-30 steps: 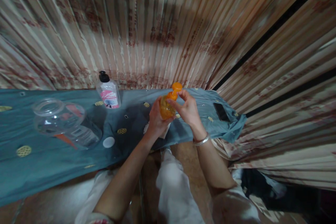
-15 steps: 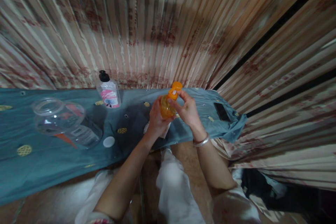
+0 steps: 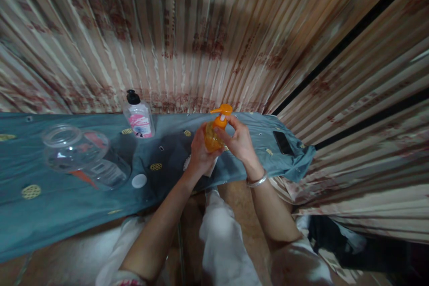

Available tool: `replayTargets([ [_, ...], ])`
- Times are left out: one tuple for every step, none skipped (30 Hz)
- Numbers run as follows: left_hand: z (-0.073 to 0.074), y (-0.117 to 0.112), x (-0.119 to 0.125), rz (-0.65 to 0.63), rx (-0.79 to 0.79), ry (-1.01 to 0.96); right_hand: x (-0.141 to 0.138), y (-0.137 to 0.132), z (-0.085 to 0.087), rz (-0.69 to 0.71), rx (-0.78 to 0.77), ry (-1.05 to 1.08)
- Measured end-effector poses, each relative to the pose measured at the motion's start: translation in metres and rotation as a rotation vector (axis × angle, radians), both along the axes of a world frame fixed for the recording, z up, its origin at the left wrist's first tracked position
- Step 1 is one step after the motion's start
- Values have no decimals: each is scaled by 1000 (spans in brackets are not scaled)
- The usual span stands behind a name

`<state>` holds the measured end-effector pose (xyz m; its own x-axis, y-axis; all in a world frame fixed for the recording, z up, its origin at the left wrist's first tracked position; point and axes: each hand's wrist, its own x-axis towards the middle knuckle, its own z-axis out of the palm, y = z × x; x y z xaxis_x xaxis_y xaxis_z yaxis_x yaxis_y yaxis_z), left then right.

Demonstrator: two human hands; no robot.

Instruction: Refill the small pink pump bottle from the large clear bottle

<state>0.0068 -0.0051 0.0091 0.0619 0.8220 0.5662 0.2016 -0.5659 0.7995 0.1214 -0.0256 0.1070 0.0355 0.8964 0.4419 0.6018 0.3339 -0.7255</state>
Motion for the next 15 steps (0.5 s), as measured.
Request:
replayTargets([
  [0, 0, 0, 2, 0, 1, -1, 1, 0, -32, 7, 3],
  [1, -1, 0, 4, 0, 4, -3, 1, 0, -67, 15, 1],
  [1, -1, -1, 5, 1, 7, -4, 1, 0, -100, 20, -6],
  [1, -1, -1, 6, 1, 10, -4, 1, 1, -125, 22, -16],
  [0, -2, -1, 7, 2, 11, -4, 1, 1, -140, 23, -28],
  [0, -2, -1, 8, 3, 11, -4, 0, 2, -142, 22, -39],
  [0, -2, -1, 11, 4, 8, -3, -1, 2, -130, 20, -44],
  [0, -2, -1, 12, 6, 4, -2, -1, 3, -103, 16, -43],
  [0, -2, 0, 13, 7, 2, -1, -2, 3, -69, 14, -36],
  [0, -2, 0, 12, 8, 0, 0, -2, 3, -37, 13, -23],
  [0, -2, 0, 10, 9, -1, 0, -3, 2, -8, 12, -8],
  [0, -1, 0, 7, 10, -2, 1, -3, 2, 12, 12, 7],
  [0, -1, 0, 5, 10, -2, 0, -2, 1, 18, 14, 18],
  [0, -1, 0, 5, 9, -2, -1, -2, 1, 11, 17, 26],
  [0, -1, 0, 8, 5, 2, -2, -1, 1, -8, 18, 30],
])
